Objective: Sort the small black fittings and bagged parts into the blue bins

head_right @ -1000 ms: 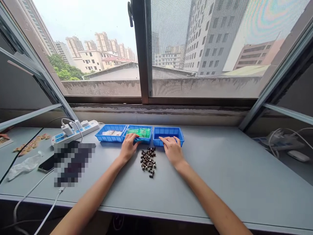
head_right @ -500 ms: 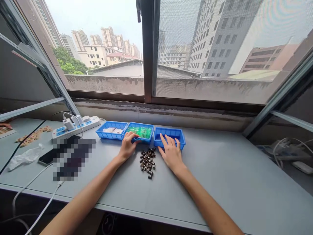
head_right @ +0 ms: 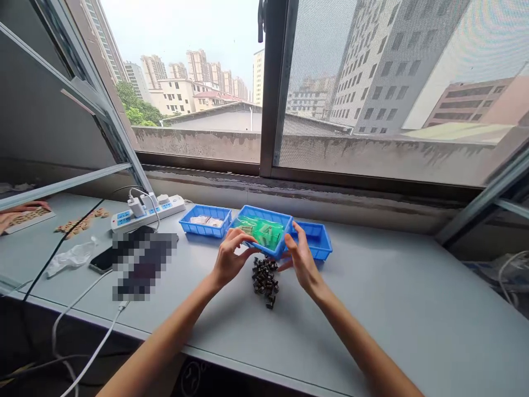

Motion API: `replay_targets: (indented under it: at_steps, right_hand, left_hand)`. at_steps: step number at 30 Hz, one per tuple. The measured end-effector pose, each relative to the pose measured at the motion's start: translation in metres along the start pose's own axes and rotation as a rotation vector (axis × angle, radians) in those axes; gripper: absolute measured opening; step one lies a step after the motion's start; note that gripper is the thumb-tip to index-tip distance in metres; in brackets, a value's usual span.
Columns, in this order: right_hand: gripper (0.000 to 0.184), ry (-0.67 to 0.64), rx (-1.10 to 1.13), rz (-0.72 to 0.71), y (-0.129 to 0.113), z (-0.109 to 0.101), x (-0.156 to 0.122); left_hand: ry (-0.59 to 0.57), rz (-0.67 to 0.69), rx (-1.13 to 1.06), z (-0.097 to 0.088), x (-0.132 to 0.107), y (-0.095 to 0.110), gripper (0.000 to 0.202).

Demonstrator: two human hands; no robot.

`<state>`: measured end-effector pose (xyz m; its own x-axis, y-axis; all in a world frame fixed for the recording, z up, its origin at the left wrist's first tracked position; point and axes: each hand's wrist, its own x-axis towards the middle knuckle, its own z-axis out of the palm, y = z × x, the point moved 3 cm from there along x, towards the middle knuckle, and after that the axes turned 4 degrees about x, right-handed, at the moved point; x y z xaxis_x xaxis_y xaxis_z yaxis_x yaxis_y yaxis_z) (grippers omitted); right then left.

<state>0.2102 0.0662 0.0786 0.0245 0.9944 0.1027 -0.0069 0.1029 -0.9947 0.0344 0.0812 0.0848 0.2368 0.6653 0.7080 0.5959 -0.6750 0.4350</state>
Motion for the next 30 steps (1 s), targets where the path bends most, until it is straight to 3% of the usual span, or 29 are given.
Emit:
replay_targets:
  at_steps: [4,9,12,14,17,20,25,30]
  right_hand:
    - [0.094,0.041,0.142,0.137,0.006,0.005,-0.01]
    - [0.089,0.163,0.152,0.074,0.001,0.005,-0.024]
    - [0.084,0.181,0.081,0.03,-0.002,0.006,-0.028]
    - [0.083,0.163,0.019,0.016,-0.002,0.007,-0.029]
    - [0.078,0.117,-0.071,-0.024,0.0,0.009,-0.031]
    - [0.071,0.047,-0.184,-0.12,0.002,0.012,-0.035]
    - [0.058,0.016,-0.398,-0.325,0.005,0.012,-0.041]
    - [0.054,0.033,-0.547,-0.484,0.011,0.007,-0.042]
  left_hand:
    - [-0.06,0.033,-0.064,0.001,0.0,0.003,0.009]
    - [-0.211,-0.007,-0.177,-0.001,0.001,0.005,0.015]
    - [-0.319,-0.029,-0.215,-0.008,0.003,0.008,0.049]
    - [-0.325,-0.037,-0.201,-0.013,0.006,0.01,0.067]
    - [-0.261,-0.086,-0.142,-0.017,0.008,0.01,0.048]
    - [-0.185,-0.23,-0.023,-0.015,0.007,0.006,0.026]
    - [-0.169,-0.46,0.128,-0.01,0.001,0.0,0.03]
    - [-0.207,-0.52,0.209,-0.011,-0.002,0.0,0.036]
